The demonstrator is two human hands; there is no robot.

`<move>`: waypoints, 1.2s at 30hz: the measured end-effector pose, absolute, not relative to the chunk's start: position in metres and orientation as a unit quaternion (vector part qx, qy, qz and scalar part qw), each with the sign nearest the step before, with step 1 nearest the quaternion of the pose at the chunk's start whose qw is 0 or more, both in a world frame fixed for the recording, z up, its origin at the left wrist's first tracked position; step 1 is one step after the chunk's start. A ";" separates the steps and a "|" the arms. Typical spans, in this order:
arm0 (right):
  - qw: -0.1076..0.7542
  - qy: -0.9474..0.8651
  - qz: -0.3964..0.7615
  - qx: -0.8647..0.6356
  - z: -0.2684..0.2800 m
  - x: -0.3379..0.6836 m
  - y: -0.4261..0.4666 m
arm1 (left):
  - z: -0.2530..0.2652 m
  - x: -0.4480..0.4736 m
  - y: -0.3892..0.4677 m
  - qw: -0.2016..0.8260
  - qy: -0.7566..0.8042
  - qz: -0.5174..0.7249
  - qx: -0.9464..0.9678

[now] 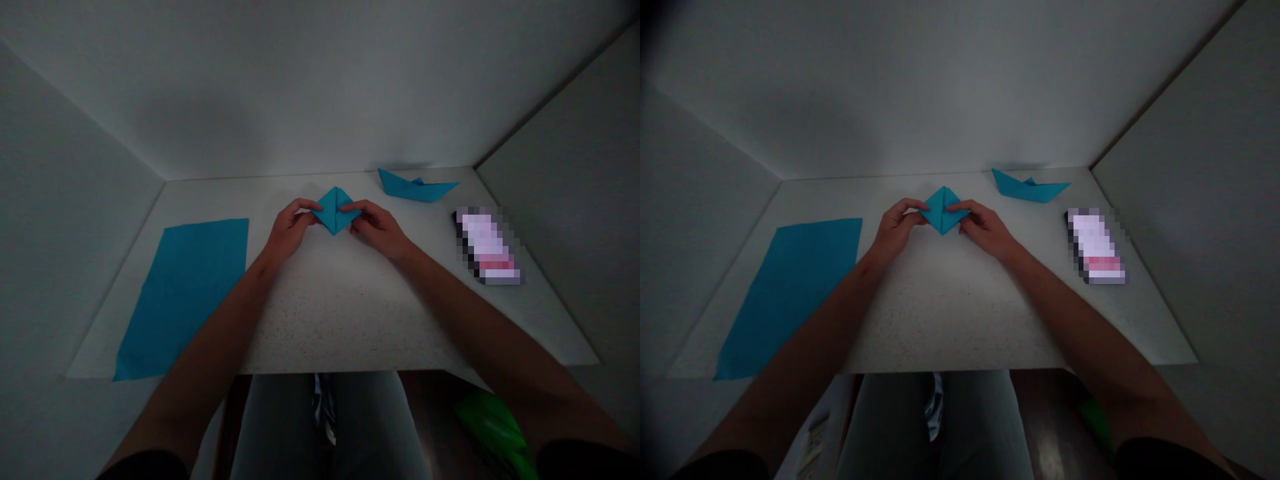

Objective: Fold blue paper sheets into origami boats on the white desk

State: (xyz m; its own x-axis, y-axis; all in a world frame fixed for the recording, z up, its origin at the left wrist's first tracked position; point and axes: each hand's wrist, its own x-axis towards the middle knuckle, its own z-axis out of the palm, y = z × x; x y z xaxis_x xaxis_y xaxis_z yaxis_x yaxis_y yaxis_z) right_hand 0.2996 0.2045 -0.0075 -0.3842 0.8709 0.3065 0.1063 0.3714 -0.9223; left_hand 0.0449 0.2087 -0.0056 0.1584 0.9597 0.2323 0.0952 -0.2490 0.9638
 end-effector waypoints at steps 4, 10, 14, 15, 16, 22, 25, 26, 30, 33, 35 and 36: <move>0.442 -0.698 0.437 -0.356 -0.001 0.301 0.204 | -0.012 0.042 0.209 0.459 0.420 0.472 0.625; 0.452 -0.713 0.397 -0.361 -0.004 0.296 0.203 | -0.019 0.043 0.210 0.450 0.404 0.482 0.634; 0.451 -0.687 0.425 -0.379 -0.009 0.294 0.204 | -0.014 0.043 0.208 0.448 0.408 0.439 0.663; 0.442 -0.688 0.428 -0.386 -0.009 0.295 0.204 | -0.012 0.043 0.207 0.441 0.412 0.431 0.671; 0.432 -0.691 0.426 -0.394 -0.009 0.295 0.204 | -0.010 0.043 0.207 0.431 0.415 0.426 0.678; 0.432 -0.698 0.398 -0.409 -0.004 0.295 0.203 | -0.005 0.043 0.205 0.392 0.412 0.447 0.690; 0.450 -0.703 0.381 -0.397 -0.002 0.294 0.203 | -0.004 0.044 0.205 0.382 0.407 0.459 0.691; 0.456 -0.705 0.375 -0.393 -0.002 0.294 0.203 | -0.004 0.044 0.205 0.380 0.405 0.464 0.690; 0.484 -0.702 0.349 -0.388 0.001 0.293 0.204 | -0.002 0.045 0.204 0.380 0.398 0.484 0.680; 0.507 -0.690 0.336 -0.392 0.003 0.293 0.204 | -0.002 0.045 0.206 0.378 0.404 0.500 0.666; 0.525 -0.672 0.338 -0.398 0.003 0.294 0.205 | -0.004 0.043 0.209 0.381 0.417 0.515 0.645; 0.535 -0.659 0.343 -0.402 0.003 0.295 0.205 | -0.006 0.042 0.211 0.386 0.426 0.524 0.629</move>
State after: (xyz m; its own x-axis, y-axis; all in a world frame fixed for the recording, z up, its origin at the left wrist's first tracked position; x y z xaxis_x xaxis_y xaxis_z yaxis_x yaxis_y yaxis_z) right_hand 0.2946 0.2055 0.0025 -0.1041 0.8967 0.4301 0.1631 0.4420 -0.8820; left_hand 0.0424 0.2109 -0.0059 0.0881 0.9399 0.3298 0.1319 -0.3392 0.9314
